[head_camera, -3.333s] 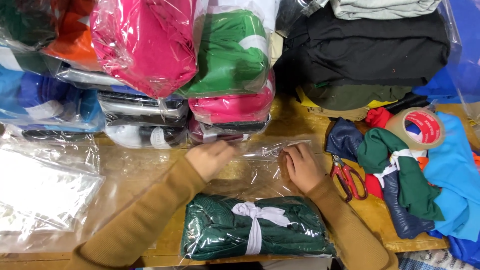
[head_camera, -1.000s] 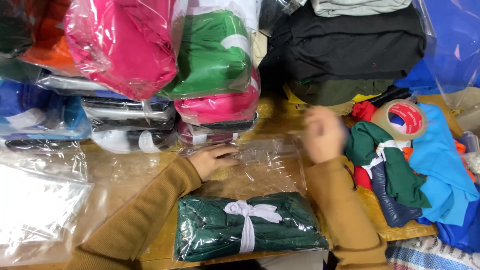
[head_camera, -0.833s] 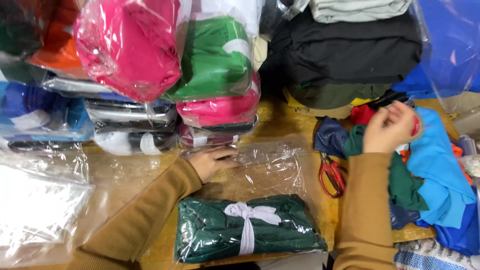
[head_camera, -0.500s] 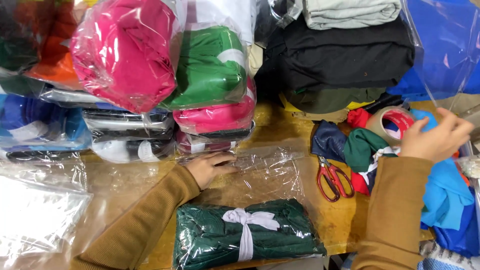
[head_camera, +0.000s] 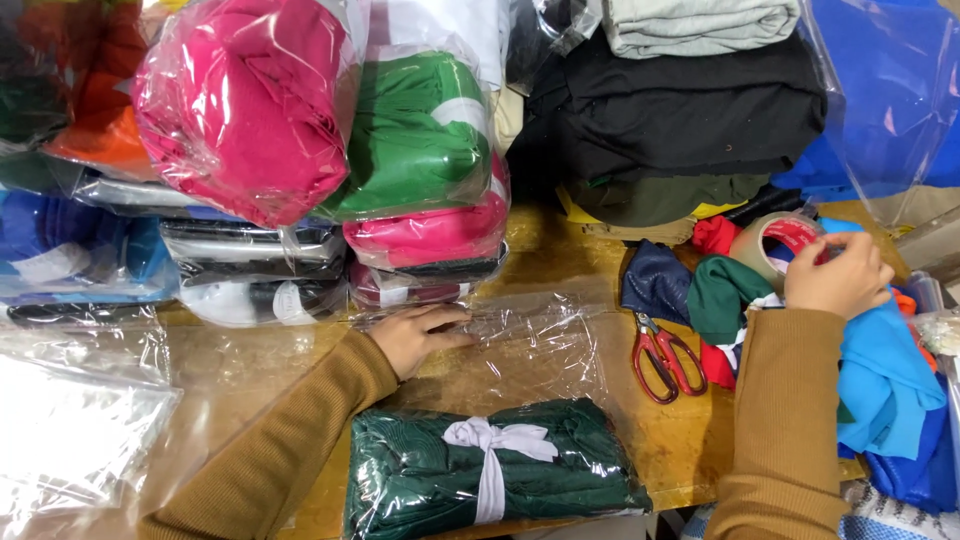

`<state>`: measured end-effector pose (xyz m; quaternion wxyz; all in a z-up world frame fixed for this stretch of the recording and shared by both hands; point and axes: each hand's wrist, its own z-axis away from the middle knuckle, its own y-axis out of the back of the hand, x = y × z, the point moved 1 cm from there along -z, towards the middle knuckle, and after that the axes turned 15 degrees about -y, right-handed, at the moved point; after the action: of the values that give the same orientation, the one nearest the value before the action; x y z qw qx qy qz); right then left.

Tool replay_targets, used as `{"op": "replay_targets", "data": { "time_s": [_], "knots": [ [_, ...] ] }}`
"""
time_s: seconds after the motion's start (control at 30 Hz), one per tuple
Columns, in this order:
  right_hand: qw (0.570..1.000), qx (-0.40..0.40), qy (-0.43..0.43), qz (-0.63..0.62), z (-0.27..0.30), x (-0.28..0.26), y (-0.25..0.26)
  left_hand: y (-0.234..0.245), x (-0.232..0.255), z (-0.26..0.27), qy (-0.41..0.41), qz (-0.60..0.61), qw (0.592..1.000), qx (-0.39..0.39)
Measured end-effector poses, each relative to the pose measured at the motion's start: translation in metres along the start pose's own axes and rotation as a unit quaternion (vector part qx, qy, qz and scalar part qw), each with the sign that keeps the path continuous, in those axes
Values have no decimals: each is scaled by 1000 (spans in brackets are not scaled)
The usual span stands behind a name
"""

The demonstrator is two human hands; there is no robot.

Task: A person carefully places a folded green shirt into a clear plastic bag, smooths the bag, and seals it.

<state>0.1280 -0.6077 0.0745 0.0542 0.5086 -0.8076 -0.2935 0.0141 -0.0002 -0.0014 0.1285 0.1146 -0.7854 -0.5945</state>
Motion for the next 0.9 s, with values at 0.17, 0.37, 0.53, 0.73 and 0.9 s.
{"op": "replay_targets", "data": {
  "time_s": [0.17,0.37,0.53,0.73,0.9],
  "knots": [
    [998,-34,-6,-45,5,-5,10,1,0,-1,3,-3,1000,-3],
    [997,-70,5,-35,13,-3,9,-3,0,0,12,-2,1000,-20],
    [993,-119,7,4,14,3,-2,-3,-4,2,2,12,1000,-10],
    [980,-197,6,-41,-1,-6,22,-2,-1,1,12,11,999,-33],
    [948,-300,-90,-48,-6,-44,72,-6,-2,2,4,-7,1000,2]
  ]
}}
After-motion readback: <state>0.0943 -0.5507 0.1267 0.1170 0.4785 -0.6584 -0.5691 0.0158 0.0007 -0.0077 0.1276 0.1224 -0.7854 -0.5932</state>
